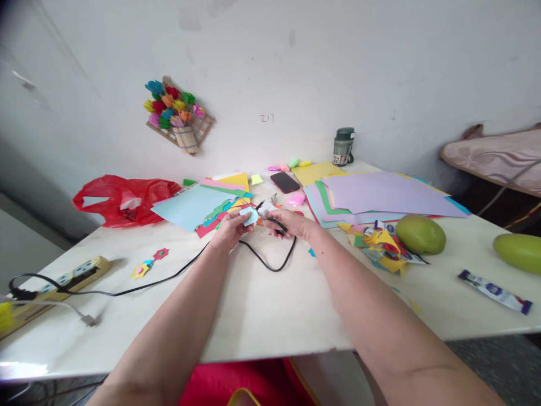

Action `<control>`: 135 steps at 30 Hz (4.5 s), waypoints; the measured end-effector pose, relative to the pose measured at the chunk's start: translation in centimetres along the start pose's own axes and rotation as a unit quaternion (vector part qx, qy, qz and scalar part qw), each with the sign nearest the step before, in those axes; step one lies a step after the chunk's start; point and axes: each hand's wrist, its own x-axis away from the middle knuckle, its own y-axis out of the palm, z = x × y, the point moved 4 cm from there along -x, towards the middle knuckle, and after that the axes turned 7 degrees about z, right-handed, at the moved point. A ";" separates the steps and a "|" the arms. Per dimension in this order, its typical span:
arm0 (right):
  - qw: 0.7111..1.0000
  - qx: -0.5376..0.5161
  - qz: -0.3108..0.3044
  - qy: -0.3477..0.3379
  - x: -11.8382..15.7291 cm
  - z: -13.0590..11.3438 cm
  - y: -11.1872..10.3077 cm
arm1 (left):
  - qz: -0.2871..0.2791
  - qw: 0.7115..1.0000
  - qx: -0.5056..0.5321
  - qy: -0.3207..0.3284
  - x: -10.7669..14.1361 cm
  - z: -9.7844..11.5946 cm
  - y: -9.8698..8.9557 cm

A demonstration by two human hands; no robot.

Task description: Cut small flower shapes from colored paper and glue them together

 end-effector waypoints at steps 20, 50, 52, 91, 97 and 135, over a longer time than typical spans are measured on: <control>1.000 -0.004 -0.020 -0.014 0.0 0.1 -0.1 | -0.017 1.000 0.015 -0.014 0.2 0.1 0.4; 1.000 0.011 0.005 -0.012 0.3 -0.8 0.4 | -0.039 0.999 0.009 -0.017 0.1 0.0 0.5; 1.000 0.013 0.005 -0.012 0.3 -0.7 0.4 | -0.038 0.999 0.012 -0.018 0.1 0.0 0.5; 0.999 0.018 0.000 -0.041 -0.2 -0.4 0.4 | 0.002 1.000 0.028 -0.005 0.2 0.3 0.5; 0.999 0.010 0.004 -0.030 -0.1 -0.5 0.4 | 0.011 0.999 0.036 -0.002 0.3 0.4 0.6; 0.999 0.023 0.006 -0.043 -0.1 -0.3 0.6 | -0.014 1.000 0.008 -0.004 0.0 -0.2 0.4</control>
